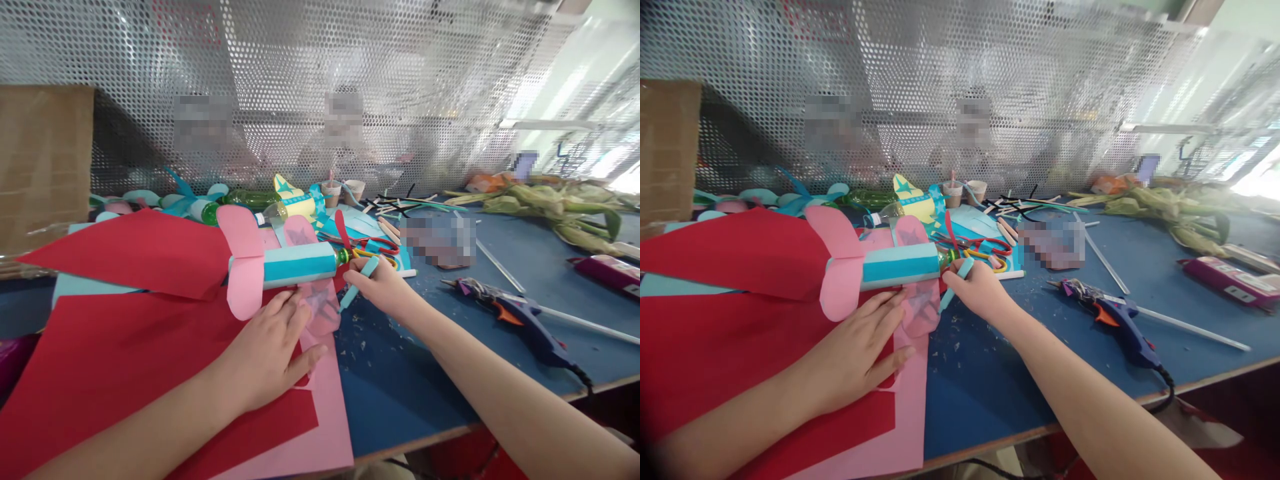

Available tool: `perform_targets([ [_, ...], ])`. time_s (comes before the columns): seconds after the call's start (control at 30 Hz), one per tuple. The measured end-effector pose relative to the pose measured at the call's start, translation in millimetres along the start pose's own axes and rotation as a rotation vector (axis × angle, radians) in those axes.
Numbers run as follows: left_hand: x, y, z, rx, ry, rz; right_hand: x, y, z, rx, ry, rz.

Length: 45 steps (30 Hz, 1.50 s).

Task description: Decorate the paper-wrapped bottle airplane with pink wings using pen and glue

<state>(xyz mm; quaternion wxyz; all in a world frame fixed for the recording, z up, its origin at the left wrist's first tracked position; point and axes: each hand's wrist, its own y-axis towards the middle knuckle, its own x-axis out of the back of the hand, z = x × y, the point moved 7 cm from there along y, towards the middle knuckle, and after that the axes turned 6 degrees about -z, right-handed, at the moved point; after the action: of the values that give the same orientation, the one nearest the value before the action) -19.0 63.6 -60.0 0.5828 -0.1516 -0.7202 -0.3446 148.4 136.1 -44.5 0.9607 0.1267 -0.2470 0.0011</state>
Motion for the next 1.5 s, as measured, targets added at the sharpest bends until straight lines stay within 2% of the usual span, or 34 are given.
perform_targets([
  [0.1,2.1,0,0,0.004,-0.014,-0.017,-2,-1,1,-0.021,0.012,0.027],
  [0.23,5.9,1,-2,0.003,-0.069,-0.014,2,0,4,0.017,-0.003,-0.014],
  [0.5,10.8,6,-8,0.003,-0.067,0.036,-2,-1,4,0.030,0.003,0.040],
  [0.7,12.5,6,-8,-0.001,-0.086,0.025,-4,-3,5,0.030,0.020,0.058],
  [0.97,10.7,6,-8,0.003,-0.084,0.047,-6,-4,8,0.010,0.042,0.075],
  [1.5,9.2,4,-7,-0.016,-0.059,0.019,-9,-4,4,0.008,0.058,0.107],
])
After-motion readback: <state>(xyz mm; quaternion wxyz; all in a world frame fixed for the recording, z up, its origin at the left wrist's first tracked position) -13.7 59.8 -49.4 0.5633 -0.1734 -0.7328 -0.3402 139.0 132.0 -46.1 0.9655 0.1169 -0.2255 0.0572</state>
